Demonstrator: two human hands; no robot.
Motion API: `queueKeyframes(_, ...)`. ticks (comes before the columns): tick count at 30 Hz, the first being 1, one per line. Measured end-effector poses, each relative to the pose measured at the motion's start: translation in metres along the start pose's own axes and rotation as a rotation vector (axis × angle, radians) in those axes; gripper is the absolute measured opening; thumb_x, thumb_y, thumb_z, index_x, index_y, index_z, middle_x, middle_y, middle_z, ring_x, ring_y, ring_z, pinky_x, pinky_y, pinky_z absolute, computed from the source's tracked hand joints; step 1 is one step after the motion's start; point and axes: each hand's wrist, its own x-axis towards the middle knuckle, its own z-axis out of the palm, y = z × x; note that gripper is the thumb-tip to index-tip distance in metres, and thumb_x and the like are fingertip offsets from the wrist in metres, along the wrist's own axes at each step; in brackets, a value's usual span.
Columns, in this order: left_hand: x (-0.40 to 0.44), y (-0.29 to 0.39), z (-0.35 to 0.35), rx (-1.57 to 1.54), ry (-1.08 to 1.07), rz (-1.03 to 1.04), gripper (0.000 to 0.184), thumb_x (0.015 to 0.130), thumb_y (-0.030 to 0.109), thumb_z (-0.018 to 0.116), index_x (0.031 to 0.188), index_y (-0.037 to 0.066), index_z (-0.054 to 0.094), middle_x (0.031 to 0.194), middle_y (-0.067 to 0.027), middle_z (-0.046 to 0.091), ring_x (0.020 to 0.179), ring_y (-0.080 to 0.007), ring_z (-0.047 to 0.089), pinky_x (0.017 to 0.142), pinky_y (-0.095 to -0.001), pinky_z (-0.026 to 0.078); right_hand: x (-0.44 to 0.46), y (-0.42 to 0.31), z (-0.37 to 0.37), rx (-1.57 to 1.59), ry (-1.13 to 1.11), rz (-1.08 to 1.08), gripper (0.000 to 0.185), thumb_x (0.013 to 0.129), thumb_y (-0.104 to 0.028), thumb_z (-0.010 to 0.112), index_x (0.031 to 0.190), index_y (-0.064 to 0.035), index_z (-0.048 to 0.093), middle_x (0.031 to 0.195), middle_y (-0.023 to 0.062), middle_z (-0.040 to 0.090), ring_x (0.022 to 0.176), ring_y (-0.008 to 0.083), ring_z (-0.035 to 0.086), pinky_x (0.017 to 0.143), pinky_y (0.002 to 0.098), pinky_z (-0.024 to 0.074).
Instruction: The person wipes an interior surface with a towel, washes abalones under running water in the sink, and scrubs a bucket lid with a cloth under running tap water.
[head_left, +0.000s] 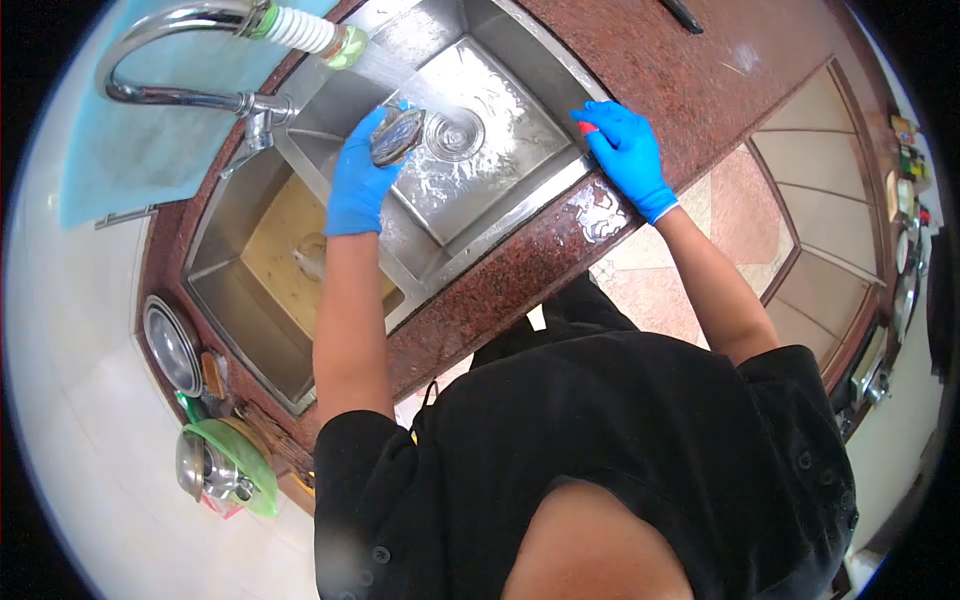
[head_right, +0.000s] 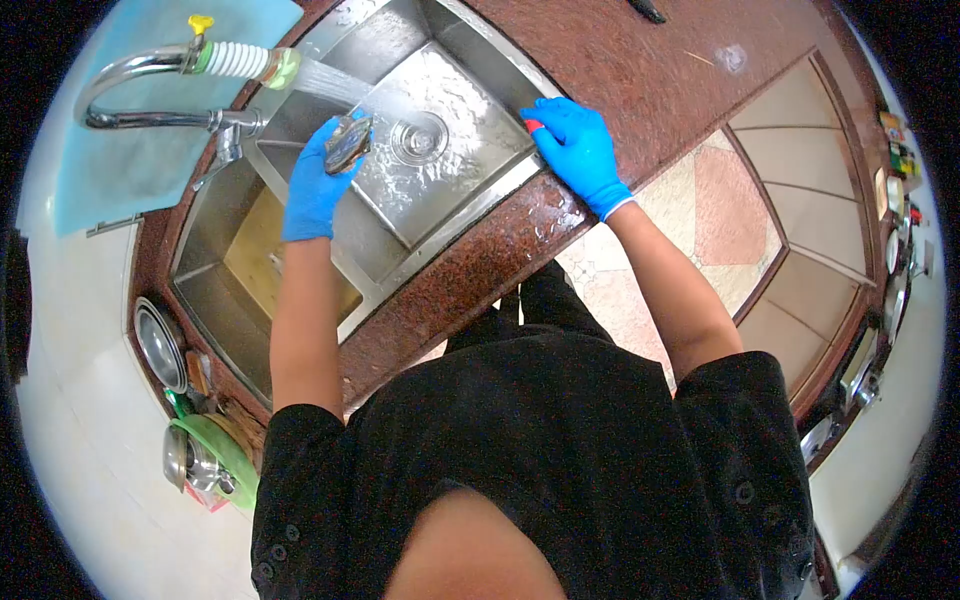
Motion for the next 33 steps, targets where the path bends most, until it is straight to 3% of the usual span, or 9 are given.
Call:
queueKeyframes(5, -0.043, 0.002, -0.024, 0.454, -0.171, 0.360, 0.038, 0.081, -0.001, 0.067, 0.117, 0.000, 0.056, 0.118, -0.0134, 0.062, 0.105, -0.0210, 0.062, 0.087, -0.0319, 0.052, 0.009, -0.005, 0.001, 0.139, -0.082, 0.078, 0.026, 0.087, -0.019, 0.060, 0.108, -0.0084, 0.070, 0.109, 0.0163, 0.068, 0.105, 0.0280, 0.064, 0.094, 0.0375, 0.0481)
queueKeyframes(9, -0.087, 0.003, -0.018, 1.312, -0.016, 0.663, 0.029, 0.083, -0.004, 0.062, 0.111, 0.001, 0.058, 0.118, -0.0148, 0.062, 0.106, -0.0220, 0.062, 0.088, -0.0360, 0.053, 0.069, -0.047, 0.007, 1.269, -0.380, 0.496, 0.063, 0.097, -0.046, 0.044, 0.131, 0.0072, 0.048, 0.131, 0.0172, 0.055, 0.123, 0.0238, 0.052, 0.106, 0.0360, 0.0382)
queueKeyframes(13, -0.083, -0.007, -0.037, 0.495, -0.049, 0.352, 0.037, 0.081, -0.012, 0.060, 0.115, 0.000, 0.055, 0.117, -0.0132, 0.062, 0.106, -0.0209, 0.062, 0.092, -0.0339, 0.052, 0.128, -0.074, 0.038, 1.724, -0.674, 0.523, 0.075, 0.096, -0.056, 0.038, 0.140, 0.0059, 0.036, 0.141, 0.0199, 0.044, 0.129, 0.0249, 0.046, 0.108, 0.0357, 0.0377)
queueKeyframes(17, -0.088, -0.018, -0.027, 0.919, -0.079, 0.597, 0.042, 0.080, -0.007, 0.064, 0.120, -0.001, 0.054, 0.119, -0.0116, 0.062, 0.107, -0.0198, 0.061, 0.094, -0.0319, 0.049, 0.145, -0.110, 0.058, 1.758, -0.687, 0.730, 0.079, 0.096, -0.057, 0.038, 0.138, 0.0102, 0.036, 0.142, 0.0214, 0.042, 0.130, 0.0275, 0.045, 0.109, 0.0360, 0.0365)
queueKeyframes(19, -0.074, -0.022, -0.021, 0.814, -0.088, 0.538, 0.038, 0.081, -0.008, 0.062, 0.118, 0.000, 0.056, 0.117, -0.0109, 0.063, 0.106, -0.0183, 0.061, 0.093, -0.0317, 0.050, 0.156, -0.114, 0.071, 2.076, -0.787, 0.718, 0.054, 0.096, -0.041, 0.051, 0.126, 0.0042, 0.053, 0.111, 0.0214, 0.064, 0.098, 0.0286, 0.065, 0.087, 0.0370, 0.0527)
queueKeyframes(23, -0.074, -0.018, -0.009, 1.094, -0.047, 0.592, 0.036, 0.081, -0.008, 0.063, 0.116, 0.000, 0.056, 0.111, -0.0105, 0.065, 0.100, -0.0169, 0.063, 0.087, -0.0300, 0.053, 0.151, -0.111, 0.063, 1.754, -0.992, 0.552, 0.074, 0.097, -0.055, 0.040, 0.137, 0.0075, 0.038, 0.141, 0.0198, 0.044, 0.127, 0.0249, 0.048, 0.109, 0.0367, 0.0367)
queueKeyframes(28, -0.076, -0.021, 0.013, 1.293, 0.002, 0.739, 0.032, 0.081, -0.003, 0.065, 0.112, 0.001, 0.057, 0.106, -0.0099, 0.065, 0.097, -0.0170, 0.063, 0.084, -0.0315, 0.053, 0.126, -0.093, 0.026, 1.075, -0.994, 0.490, 0.066, 0.096, -0.052, 0.045, 0.135, 0.0014, 0.046, 0.134, 0.0154, 0.053, 0.118, 0.0228, 0.056, 0.106, 0.0344, 0.0385)
queueKeyframes(31, -0.053, -0.037, 0.038, 0.867, -0.117, 0.661, 0.020, 0.088, 0.009, 0.063, 0.106, 0.001, 0.057, 0.102, -0.0091, 0.065, 0.092, -0.0191, 0.064, 0.083, -0.0306, 0.053, 0.108, -0.108, 0.023, 1.084, -0.894, 0.569, 0.064, 0.095, -0.051, 0.047, 0.138, -0.0033, 0.045, 0.136, 0.0095, 0.051, 0.116, 0.0174, 0.055, 0.100, 0.0291, 0.0410)
queueKeyframes(33, -0.049, -0.052, 0.077, -0.220, -0.136, 0.204, 0.035, 0.096, 0.031, 0.055, 0.112, -0.001, 0.055, 0.107, -0.0126, 0.062, 0.101, -0.0190, 0.059, 0.087, -0.0316, 0.049, 0.099, -0.123, 0.022, 1.009, -0.801, 0.428, 0.072, 0.091, -0.054, 0.053, 0.142, -0.0046, 0.041, 0.133, 0.0068, 0.052, 0.116, 0.0148, 0.052, 0.098, 0.0284, 0.0408)
